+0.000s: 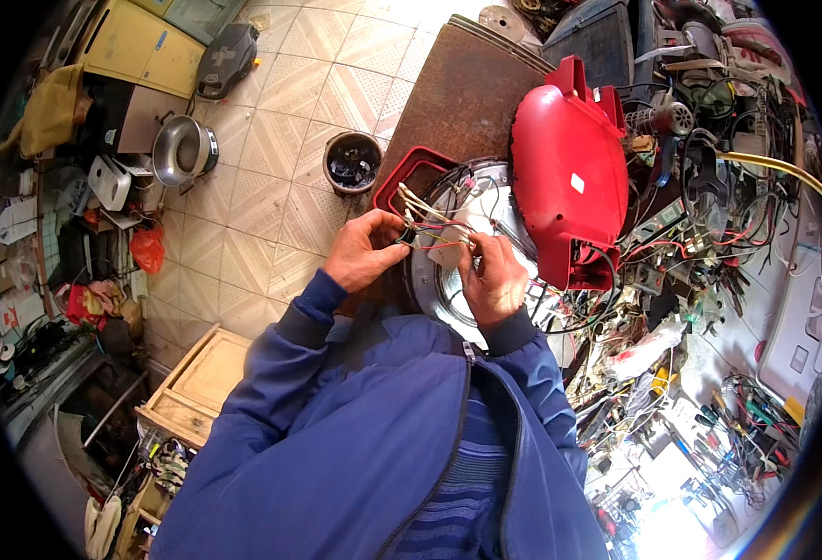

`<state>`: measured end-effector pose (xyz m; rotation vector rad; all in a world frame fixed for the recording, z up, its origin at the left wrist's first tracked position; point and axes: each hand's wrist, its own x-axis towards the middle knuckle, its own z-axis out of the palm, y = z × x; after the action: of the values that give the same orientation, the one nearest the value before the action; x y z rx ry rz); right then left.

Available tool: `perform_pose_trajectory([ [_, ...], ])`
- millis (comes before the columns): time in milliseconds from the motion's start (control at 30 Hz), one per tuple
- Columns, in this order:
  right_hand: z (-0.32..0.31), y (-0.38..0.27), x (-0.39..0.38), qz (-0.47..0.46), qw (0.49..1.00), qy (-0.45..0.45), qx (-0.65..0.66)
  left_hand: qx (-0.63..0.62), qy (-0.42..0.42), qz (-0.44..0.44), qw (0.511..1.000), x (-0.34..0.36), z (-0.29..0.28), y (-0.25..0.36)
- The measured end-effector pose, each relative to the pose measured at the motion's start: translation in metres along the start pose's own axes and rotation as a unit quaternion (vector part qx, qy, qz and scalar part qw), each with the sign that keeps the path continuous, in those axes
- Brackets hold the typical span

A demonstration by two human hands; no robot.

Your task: The person works on a red helmet-like object, manipulating wires and a black rectangular component. They connect wires to the component and place it inside the helmet. The person then picks up a red box from a cluttered shelf.

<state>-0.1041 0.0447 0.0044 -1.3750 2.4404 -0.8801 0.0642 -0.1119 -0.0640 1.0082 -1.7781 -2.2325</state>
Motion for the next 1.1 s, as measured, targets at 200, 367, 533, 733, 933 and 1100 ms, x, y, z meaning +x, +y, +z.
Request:
perform_pose_trajectory([
  [200, 0.01, -0.014, 0.024, -0.074, 0.995, -0.055, -0.043, -0.04, -0.008, -0.006, 0.999, -0.007, 0.005, 0.011],
  [367, 0.008, -0.007, 0.015, -0.102, 0.994, 0.005, 0.029, -0.051, -0.012, -0.006, 0.999, -0.012, 0.005, 0.011],
  [533, -0.01, 0.001, -0.018, -0.005, 0.992, 0.058, 0.111, -0.031, -0.018, 0.0, 0.999, -0.017, 0.003, 0.01],
  [733, -0.025, 0.007, -0.042, 0.166, 0.914, 0.143, 0.342, -0.031, -0.05, -0.012, 0.998, -0.025, 0.006, 0.022],
  [933, -0.035, 0.025, -0.033, 0.296, 0.815, 0.218, 0.449, -0.016, -0.082, 0.005, 0.996, -0.031, 0.011, 0.027],
  [1100, -0.039, 0.032, -0.022, 0.308, 0.798, 0.218, 0.47, -0.069, -0.084, -0.017, 0.994, -0.033, 0.011, 0.023],
])
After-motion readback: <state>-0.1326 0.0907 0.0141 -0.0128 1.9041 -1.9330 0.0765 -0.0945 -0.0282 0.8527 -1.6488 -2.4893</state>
